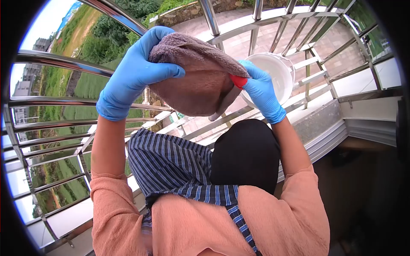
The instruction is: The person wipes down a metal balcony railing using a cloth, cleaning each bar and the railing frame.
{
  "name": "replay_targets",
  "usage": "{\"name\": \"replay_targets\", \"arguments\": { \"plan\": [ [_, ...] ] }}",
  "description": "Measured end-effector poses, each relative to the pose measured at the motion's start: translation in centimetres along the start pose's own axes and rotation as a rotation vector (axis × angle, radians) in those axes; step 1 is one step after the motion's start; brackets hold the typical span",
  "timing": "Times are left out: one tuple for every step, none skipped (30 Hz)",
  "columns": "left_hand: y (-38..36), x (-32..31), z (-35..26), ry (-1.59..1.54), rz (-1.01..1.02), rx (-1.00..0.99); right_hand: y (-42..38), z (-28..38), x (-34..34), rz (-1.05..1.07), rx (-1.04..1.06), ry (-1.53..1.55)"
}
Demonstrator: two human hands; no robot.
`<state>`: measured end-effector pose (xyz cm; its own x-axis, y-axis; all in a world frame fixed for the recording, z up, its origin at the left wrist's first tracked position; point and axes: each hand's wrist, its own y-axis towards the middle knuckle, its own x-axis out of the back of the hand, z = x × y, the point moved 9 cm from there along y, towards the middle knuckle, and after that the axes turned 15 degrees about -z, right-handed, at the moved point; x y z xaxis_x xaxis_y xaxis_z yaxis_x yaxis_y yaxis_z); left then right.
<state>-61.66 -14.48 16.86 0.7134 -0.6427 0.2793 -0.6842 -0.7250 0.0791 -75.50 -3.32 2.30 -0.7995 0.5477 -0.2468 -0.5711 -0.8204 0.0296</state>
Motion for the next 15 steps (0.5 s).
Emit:
{"name": "replay_targets", "arguments": {
  "plan": [
    [0.4,-0.4,0.2,0.154,0.020,-0.038,-0.6,-0.6,1.3,-0.035,-0.053,0.045],
    [0.9,-0.8,0.5,0.307,0.040,-0.076,-1.2,-1.4,2.6,-0.070,-0.107,0.089],
    [1.5,-1.1,0.5,0.500,0.009,-0.221,-1.6,-1.9,3.3,-0.104,-0.160,0.133],
    [2.4,-1.5,0.7,0.592,-0.016,-0.275,-2.0,-2.3,2.9,-0.093,-0.217,0.183],
    [3.4,-2.1,0.9,0.686,-0.040,-0.329,-2.4,-2.6,2.0,-0.082,-0.274,0.235],
    [4.5,-2.7,1.0,0.780,-0.061,-0.384,-2.6,-2.8,1.4,-0.073,-0.330,0.288],
    [5.6,-3.0,1.3,0.838,-0.134,-0.417,-2.4,-3.7,0.8,0.007,-0.364,0.222],
    [6.7,-3.3,1.7,0.894,-0.209,-0.450,-1.9,-3.2,0.4,0.013,-0.378,0.229],
    [7.8,-3.4,2.0,0.949,-0.282,-0.484,-1.3,-2.1,-0.3,0.017,-0.393,0.238],
    [9.6,-3.2,3.5,0.828,-0.238,-0.354,-0.7,-1.3,-0.9,0.020,-0.409,0.250],
    [11.2,-2.6,5.0,0.709,-0.196,-0.224,0.0,-1.1,-1.1,0.004,-0.411,0.306],
    [11.4,-2.9,5.5,0.525,-0.111,-0.124,1.1,-2.2,-0.6,-0.031,-0.409,0.326],
    [11.5,-3.2,6.0,0.347,-0.040,-0.011,2.4,-4.1,-0.2,-0.066,-0.406,0.347],
    [11.2,-3.2,5.4,0.290,-0.027,-0.002,2.8,-4.7,0.0,-0.097,-0.424,0.400],
    [10.9,-3.3,5.1,0.233,-0.015,0.010,3.2,-5.2,0.3,-0.129,-0.441,0.454]
  ]
}}
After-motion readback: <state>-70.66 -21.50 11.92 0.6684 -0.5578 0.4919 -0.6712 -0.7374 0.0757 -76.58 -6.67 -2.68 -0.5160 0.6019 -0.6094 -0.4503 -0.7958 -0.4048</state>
